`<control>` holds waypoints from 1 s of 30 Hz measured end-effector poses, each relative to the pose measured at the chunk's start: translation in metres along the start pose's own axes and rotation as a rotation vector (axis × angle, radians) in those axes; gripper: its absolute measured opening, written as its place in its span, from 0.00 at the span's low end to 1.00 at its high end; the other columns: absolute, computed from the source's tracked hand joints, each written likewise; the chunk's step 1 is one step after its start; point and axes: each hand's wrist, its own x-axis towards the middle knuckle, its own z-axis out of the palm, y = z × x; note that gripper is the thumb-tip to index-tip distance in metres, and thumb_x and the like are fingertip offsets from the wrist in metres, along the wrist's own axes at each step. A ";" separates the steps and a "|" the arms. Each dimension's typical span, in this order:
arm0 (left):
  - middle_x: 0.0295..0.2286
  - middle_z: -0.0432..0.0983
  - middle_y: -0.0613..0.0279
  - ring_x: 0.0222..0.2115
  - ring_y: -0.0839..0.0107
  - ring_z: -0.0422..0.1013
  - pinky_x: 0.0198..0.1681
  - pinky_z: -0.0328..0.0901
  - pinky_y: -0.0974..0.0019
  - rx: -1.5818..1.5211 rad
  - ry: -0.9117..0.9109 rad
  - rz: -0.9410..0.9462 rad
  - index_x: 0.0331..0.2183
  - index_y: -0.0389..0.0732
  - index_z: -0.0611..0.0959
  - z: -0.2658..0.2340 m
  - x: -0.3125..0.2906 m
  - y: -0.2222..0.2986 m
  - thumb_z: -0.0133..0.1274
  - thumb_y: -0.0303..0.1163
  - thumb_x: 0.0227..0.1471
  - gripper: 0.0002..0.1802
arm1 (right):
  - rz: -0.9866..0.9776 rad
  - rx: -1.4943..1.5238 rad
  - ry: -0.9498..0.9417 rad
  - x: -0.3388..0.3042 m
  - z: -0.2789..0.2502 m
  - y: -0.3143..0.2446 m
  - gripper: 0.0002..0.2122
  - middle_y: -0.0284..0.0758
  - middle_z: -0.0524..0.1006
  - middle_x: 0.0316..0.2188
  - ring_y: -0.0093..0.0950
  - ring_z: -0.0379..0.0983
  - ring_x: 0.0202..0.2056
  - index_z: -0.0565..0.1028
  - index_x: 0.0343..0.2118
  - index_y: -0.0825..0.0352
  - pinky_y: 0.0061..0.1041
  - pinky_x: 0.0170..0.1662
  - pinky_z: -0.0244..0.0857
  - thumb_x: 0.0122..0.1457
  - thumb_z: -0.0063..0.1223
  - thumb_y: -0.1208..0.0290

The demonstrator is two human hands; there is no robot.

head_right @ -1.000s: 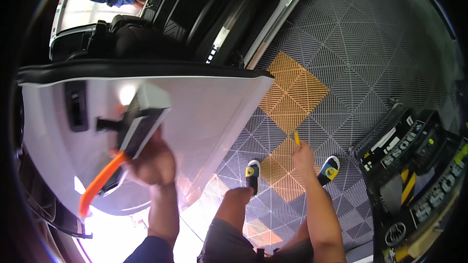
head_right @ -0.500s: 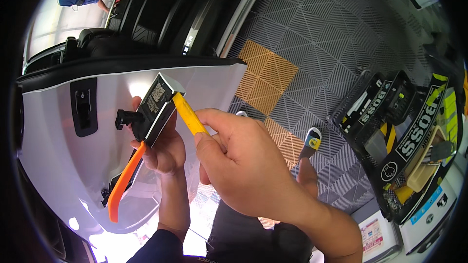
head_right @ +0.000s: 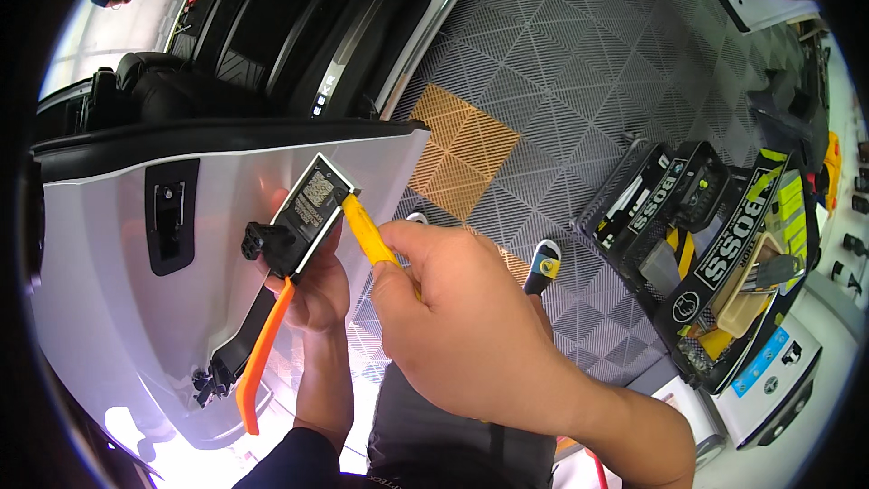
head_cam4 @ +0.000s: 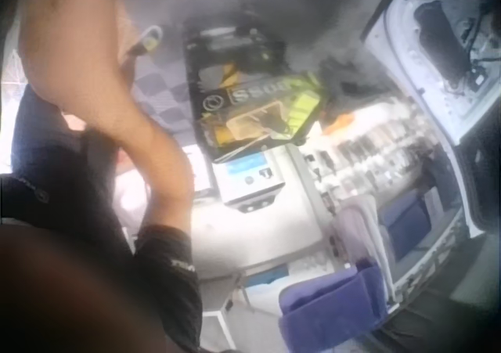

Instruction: The person uses a small orange squeegee to smooth a thin film onto a car door handle assembly, then switches to a larger yellow squeegee to press the film along the handle's edges and recessed areas. The person repeatedly flips and repositions the handle to reach different sides while working in a well-lit garage.

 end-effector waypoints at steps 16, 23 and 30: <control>0.69 0.55 0.40 0.65 0.37 0.62 0.63 0.68 0.35 -0.071 0.055 0.103 0.64 0.65 0.73 0.021 0.006 -0.004 0.52 0.55 0.67 0.28 | -0.635 -0.566 0.191 0.024 0.003 0.022 0.11 0.48 0.76 0.18 0.48 0.76 0.19 0.74 0.48 0.73 0.42 0.22 0.67 0.63 0.53 0.80; 0.69 0.55 0.39 0.65 0.38 0.62 0.62 0.69 0.36 -0.062 0.065 0.088 0.66 0.63 0.72 0.018 0.004 -0.004 0.53 0.55 0.66 0.30 | -0.442 -0.410 0.118 0.016 0.005 0.014 0.12 0.47 0.77 0.18 0.45 0.77 0.18 0.74 0.48 0.74 0.42 0.23 0.68 0.62 0.54 0.79; 0.69 0.56 0.38 0.66 0.40 0.62 0.63 0.68 0.36 0.012 0.083 0.068 0.68 0.58 0.67 0.014 0.001 -0.005 0.56 0.55 0.64 0.36 | -0.514 -0.814 0.205 0.000 0.014 -0.002 0.15 0.46 0.76 0.16 0.46 0.77 0.18 0.74 0.47 0.78 0.43 0.25 0.72 0.58 0.57 0.78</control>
